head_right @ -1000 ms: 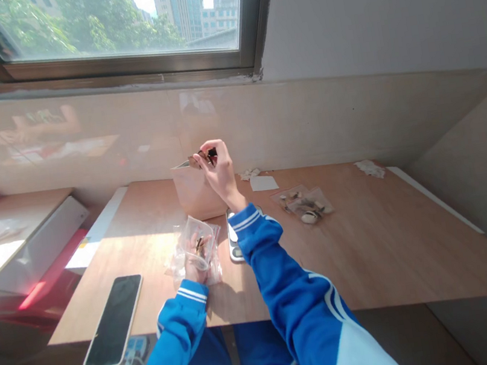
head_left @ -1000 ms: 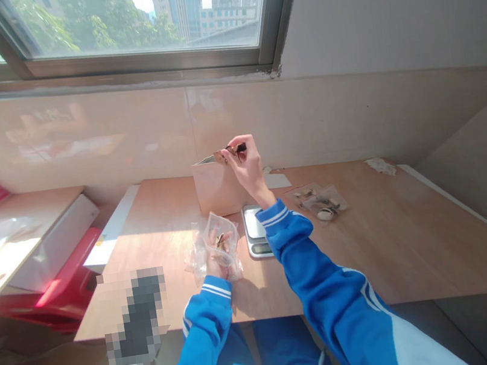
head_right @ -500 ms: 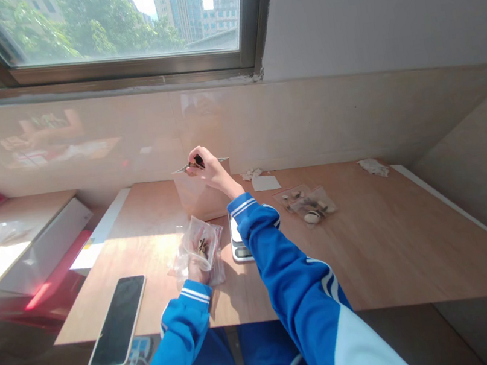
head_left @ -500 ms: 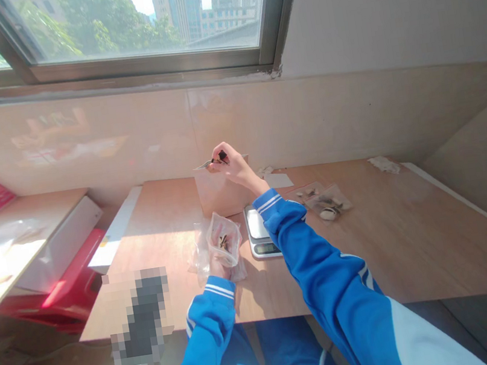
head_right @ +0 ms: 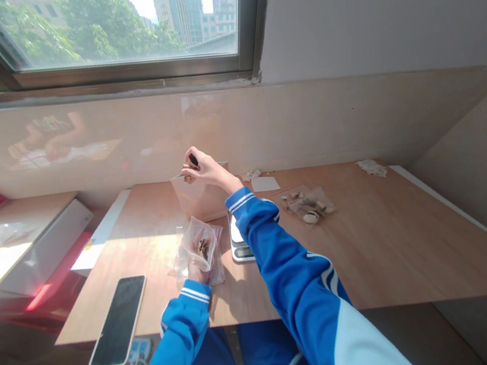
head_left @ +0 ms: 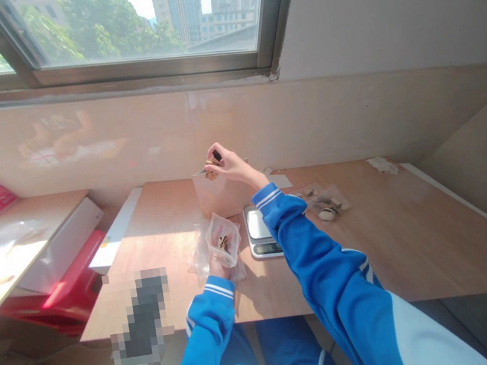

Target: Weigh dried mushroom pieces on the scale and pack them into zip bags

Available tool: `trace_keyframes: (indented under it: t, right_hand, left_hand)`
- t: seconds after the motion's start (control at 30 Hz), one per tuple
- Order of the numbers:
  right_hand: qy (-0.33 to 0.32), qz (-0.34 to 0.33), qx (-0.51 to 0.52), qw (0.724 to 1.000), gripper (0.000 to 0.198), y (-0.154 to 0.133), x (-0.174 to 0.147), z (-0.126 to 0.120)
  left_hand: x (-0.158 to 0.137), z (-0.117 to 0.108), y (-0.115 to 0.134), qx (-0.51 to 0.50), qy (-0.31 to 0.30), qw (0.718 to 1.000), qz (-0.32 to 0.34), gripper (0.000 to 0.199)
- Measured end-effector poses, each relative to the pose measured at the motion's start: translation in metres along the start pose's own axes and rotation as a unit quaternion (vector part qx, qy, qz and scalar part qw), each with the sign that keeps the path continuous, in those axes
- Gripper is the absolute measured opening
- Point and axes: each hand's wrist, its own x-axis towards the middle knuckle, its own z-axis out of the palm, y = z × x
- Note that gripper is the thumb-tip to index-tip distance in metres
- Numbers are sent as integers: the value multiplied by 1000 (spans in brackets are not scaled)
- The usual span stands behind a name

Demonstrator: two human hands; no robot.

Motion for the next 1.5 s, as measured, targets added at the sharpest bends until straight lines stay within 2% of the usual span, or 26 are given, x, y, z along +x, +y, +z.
trace_keyframes:
  t: [0.17, 0.37, 0.5, 0.63, 0.8, 1.0, 1.13, 1.33, 1.5]
  right_hand:
    - [-26, 21, -38, 999, 19, 2, -1, -2]
    - [7, 4, -108, 994, 13, 5, -2, 3]
    - [-6, 17, -137, 990, 16, 2, -7, 4]
    - [-39, 19, -116, 992, 16, -1, -10, 0]
    - [-30, 6, -75, 997, 21, 0, -15, -3]
    - [-44, -6, -44, 998, 23, -2, -20, -7]
    - [-45, -11, -45, 998, 18, -4, -20, -9]
    - [0, -10, -130, 992, 13, -4, -23, -4]
    - [-15, 19, -236, 971, 20, -5, -27, -2]
  left_hand:
    - [-3, 2, 2, 22, 0, 999, 43, 67]
    - [-1, -2, 2, 16, -11, 999, 41, 56]
    - [-1, -1, 2, 14, -7, 999, 35, 57]
    - [-2, 0, 3, 23, -3, 999, 43, 59]
    - [-2, 1, 3, 23, -7, 999, 41, 57]
    - [-6, 6, 7, 32, -1, 998, 51, 64]
    - [-5, 6, 6, 45, 13, 998, 50, 63]
    - [-4, 1, 5, 57, 17, 997, 54, 54]
    - [-1, -1, 3, 52, 25, 998, 36, 49]
